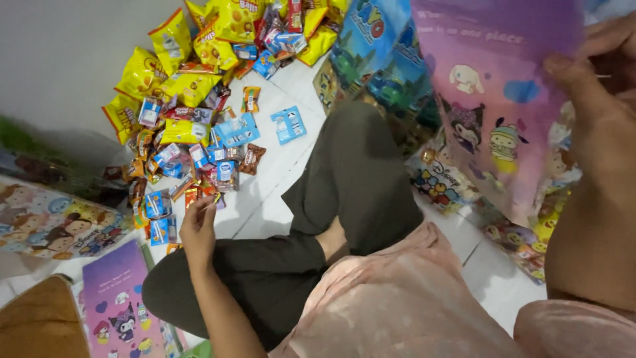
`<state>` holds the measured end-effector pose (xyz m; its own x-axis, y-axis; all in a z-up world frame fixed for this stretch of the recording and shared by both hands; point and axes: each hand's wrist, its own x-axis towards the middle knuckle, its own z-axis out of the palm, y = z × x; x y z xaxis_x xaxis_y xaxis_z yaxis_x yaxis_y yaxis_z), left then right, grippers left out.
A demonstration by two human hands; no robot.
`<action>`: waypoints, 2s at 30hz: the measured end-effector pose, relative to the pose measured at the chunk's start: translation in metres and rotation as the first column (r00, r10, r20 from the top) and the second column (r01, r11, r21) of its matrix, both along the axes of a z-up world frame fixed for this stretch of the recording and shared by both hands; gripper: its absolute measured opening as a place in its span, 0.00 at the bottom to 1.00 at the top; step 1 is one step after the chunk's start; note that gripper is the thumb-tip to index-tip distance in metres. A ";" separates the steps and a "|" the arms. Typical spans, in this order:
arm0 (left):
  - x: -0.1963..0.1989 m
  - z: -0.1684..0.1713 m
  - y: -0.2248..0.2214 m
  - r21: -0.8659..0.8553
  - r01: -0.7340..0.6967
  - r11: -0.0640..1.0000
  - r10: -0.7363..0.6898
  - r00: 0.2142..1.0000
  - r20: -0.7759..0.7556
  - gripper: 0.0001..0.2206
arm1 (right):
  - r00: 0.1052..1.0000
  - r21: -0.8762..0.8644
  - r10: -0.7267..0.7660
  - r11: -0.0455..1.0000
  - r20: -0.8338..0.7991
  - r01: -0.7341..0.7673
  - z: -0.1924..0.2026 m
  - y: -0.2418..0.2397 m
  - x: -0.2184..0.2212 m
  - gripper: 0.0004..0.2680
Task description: The person places small individual snacks into a larger decorative plastic bag by hand.
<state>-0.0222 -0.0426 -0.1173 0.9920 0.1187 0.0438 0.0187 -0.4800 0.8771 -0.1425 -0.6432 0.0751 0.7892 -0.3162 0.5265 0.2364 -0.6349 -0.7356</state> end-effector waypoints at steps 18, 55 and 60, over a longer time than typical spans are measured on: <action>-0.047 0.157 -0.364 -0.257 0.750 0.610 -0.740 0.655 0.152 0.39 | 0.997 0.108 -0.060 0.992 -0.054 0.065 -0.117 -0.029 -0.122 0.19; -0.014 0.114 -0.346 -0.299 0.555 0.776 -0.502 0.831 0.238 0.24 | 0.955 -0.220 0.021 0.974 0.296 0.047 -0.106 0.126 -0.024 0.08; 0.012 0.104 -0.231 -0.314 0.285 0.906 -0.186 0.932 0.310 0.18 | 0.955 -0.239 0.225 0.955 0.193 -0.177 -0.137 0.167 0.040 0.03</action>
